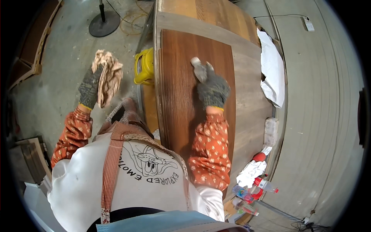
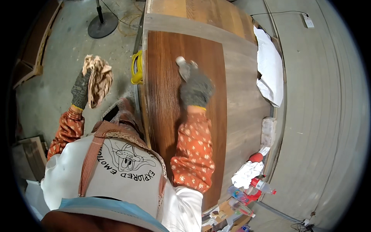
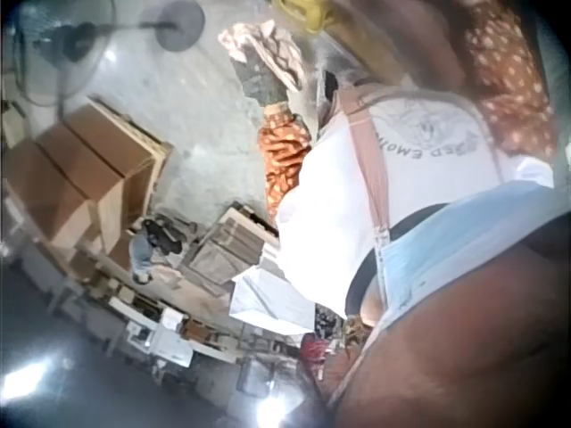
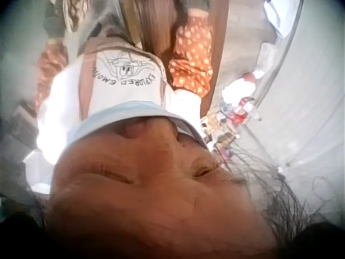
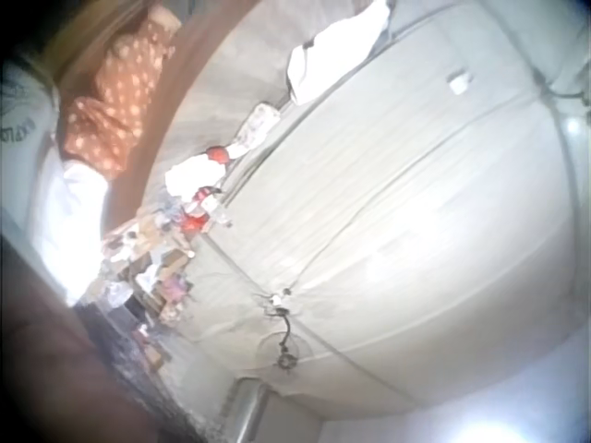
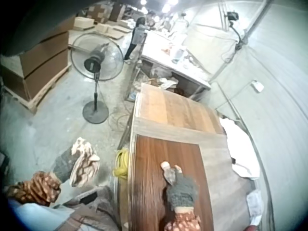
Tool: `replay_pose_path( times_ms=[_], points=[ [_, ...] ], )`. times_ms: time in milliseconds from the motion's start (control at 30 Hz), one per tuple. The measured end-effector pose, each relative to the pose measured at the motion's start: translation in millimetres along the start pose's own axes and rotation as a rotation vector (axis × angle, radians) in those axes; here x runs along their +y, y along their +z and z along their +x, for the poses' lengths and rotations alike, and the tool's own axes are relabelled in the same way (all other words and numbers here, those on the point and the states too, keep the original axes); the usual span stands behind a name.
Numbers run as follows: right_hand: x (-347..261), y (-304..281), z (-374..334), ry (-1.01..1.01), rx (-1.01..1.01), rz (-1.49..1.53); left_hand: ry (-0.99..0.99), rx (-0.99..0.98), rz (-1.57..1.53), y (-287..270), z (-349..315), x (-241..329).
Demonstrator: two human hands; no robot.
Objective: The person wipes and polishes wooden furniture panels using a small sponge and a cloth, applying a liquid from a bottle and handling the panels one at a time on a workbench.
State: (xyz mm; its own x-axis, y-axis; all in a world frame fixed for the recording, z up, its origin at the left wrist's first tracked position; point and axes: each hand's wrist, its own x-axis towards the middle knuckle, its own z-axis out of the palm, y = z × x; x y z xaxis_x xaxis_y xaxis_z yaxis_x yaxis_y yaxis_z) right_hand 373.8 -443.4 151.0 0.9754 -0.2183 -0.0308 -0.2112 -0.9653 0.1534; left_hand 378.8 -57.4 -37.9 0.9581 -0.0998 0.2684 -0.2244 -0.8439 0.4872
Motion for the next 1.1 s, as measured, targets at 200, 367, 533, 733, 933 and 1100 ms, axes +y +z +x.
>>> replay_pose_path(
  times_ms=[200, 367, 533, 733, 933, 1100],
  points=[
    [73.1, 12.4, -104.6, 0.399, -0.087, -0.011, 0.216, 0.239, -0.285, -12.0, 82.2, 32.1],
    [106.9, 57.2, -201.3, 0.539, 0.193, 0.208, 0.353, -0.248, -1.201, -14.8, 138.6, 134.1],
    [103.5, 89.2, -259.7, 0.750, 0.719, 0.856, 0.414, -0.672, -0.538, 14.0, 115.2, 306.4],
    [65.8, 93.0, -269.3, 1.036, 0.975, 0.575, 1.237, -0.183, -0.457, 132.9, 16.2, 325.7],
    [72.2, 109.9, -280.0, 1.001, 0.690, 0.020, 0.781, 0.144, 0.184, 87.6, 209.8, 201.2],
    [78.6, 115.2, -275.9, 0.838, 0.750, -0.241, 0.635, 0.000, 0.388, 62.2, 180.6, 200.9]
  ],
)
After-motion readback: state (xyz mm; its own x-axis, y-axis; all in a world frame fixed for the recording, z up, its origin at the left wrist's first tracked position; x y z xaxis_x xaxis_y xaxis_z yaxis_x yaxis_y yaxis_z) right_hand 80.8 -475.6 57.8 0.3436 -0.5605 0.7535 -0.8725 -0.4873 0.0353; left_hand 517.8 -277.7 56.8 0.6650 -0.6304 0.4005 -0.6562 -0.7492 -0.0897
